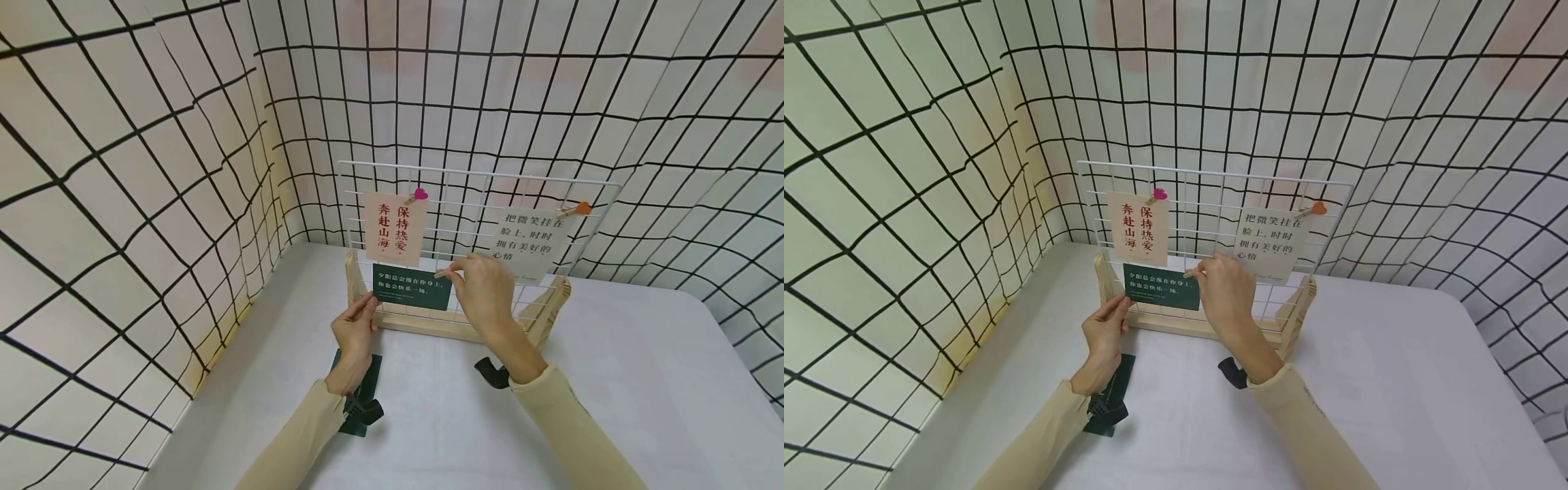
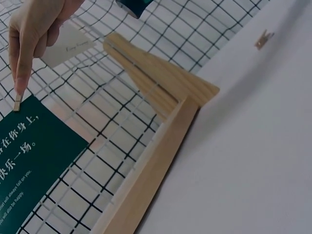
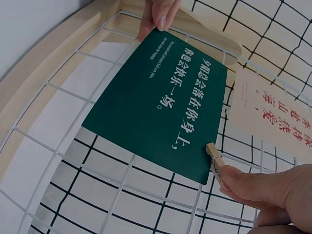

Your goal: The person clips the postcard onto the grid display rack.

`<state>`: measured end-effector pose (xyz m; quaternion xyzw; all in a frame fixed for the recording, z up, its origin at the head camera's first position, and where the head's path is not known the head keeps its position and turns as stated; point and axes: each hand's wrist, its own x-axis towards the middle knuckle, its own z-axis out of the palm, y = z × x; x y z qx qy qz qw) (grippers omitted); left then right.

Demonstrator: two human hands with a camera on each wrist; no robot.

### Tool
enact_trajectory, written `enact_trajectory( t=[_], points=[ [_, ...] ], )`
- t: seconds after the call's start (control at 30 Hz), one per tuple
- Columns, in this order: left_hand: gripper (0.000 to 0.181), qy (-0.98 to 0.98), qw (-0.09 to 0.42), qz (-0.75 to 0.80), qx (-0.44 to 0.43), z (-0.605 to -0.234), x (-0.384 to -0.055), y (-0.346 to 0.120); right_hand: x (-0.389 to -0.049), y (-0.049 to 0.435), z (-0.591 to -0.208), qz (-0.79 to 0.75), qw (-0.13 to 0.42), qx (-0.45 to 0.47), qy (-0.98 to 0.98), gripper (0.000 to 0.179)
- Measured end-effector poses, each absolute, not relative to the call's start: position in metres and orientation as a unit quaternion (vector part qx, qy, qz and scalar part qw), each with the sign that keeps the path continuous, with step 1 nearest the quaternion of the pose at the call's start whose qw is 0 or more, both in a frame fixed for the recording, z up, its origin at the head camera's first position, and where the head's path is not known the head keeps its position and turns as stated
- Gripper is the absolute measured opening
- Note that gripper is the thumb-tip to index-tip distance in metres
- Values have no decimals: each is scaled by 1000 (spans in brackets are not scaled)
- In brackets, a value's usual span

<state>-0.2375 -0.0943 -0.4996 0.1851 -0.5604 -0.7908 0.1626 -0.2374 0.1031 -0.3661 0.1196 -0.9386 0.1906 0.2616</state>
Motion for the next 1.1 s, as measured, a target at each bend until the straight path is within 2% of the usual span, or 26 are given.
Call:
enact_trajectory(
  t=[0.57, 0.8, 1.1],
  points=[
    [24, -573, 162, -787, 163, -502, -234, -96, -233, 111, -366, 221, 265, 114, -932, 26],
    [23, -575, 162, -784, 167, -501, -232, -98, -241, 112, -371, 206, 221, 129, -944, 30],
    [24, -574, 154, -787, 167, -500, -234, -96, -245, 116, -368, 255, 198, 138, -936, 21]
  ],
)
